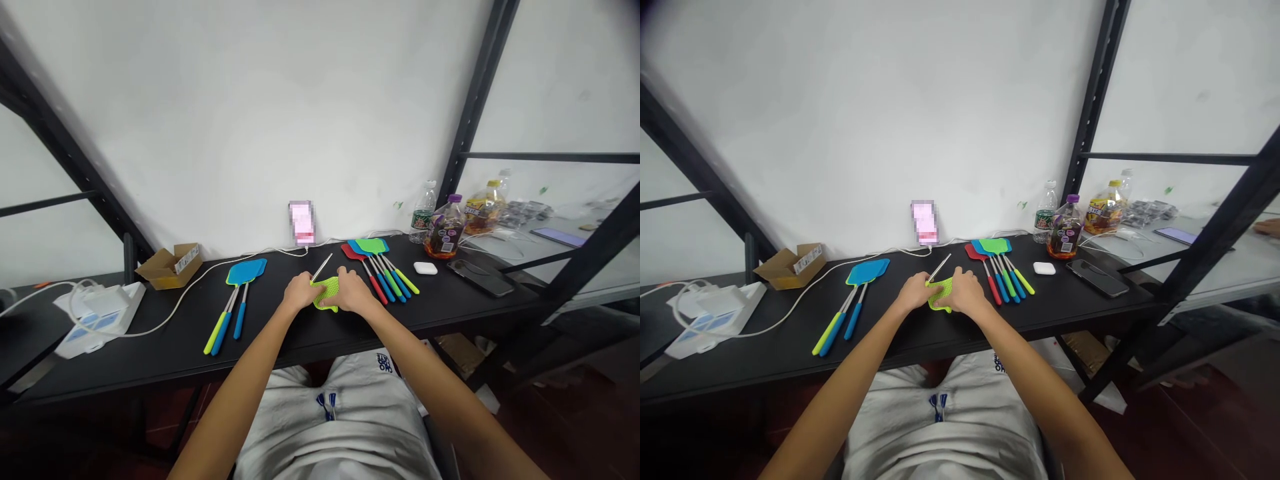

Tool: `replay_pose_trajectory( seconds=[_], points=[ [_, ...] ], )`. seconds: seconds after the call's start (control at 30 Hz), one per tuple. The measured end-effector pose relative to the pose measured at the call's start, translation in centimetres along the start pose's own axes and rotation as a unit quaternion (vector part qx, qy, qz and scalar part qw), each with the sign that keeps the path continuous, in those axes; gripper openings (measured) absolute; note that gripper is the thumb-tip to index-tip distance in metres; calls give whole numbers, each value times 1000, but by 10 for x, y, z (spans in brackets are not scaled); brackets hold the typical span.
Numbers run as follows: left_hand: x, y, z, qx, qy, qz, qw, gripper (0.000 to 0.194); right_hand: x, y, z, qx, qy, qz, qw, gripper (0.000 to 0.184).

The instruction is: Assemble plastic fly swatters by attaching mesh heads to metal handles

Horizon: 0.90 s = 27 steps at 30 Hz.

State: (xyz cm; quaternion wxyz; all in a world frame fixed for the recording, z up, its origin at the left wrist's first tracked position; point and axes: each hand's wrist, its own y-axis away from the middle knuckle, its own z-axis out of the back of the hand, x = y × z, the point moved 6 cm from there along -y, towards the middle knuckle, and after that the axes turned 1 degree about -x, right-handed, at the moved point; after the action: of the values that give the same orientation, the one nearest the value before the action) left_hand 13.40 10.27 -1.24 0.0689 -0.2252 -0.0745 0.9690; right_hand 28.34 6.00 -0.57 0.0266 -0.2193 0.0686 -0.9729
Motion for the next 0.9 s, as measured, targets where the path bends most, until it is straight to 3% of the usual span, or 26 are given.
replay_pose_trajectory(
  seconds=[0.17,0.3,0.43,0.5,0.6,0.73,0.83,0.9],
  points=[
    [1,0,-2,28,-17,15,999,41,-5,-2,0,21,-40,-29,999,95],
    [8,-4,0,-24,55,30,998,40,-7,-4,-1,24,-85,-11,996,69],
    [18,-7,4,-85,115,43,989,37,-11,-8,8,-63,-129,17,989,28],
    [18,-7,5,-92,124,40,987,37,-16,-9,17,-135,-180,22,974,18],
    [8,-3,7,-85,142,-3,986,40,-25,-12,26,-216,-333,16,918,25],
    [-12,5,7,-60,160,-86,982,47,-36,-18,26,-261,-565,7,783,35],
    [-19,9,7,-58,163,-118,978,49,-40,-20,28,-296,-649,18,701,36],
    [-21,10,7,-58,168,-135,975,50,-42,-20,30,-312,-674,21,670,36]
  ],
)
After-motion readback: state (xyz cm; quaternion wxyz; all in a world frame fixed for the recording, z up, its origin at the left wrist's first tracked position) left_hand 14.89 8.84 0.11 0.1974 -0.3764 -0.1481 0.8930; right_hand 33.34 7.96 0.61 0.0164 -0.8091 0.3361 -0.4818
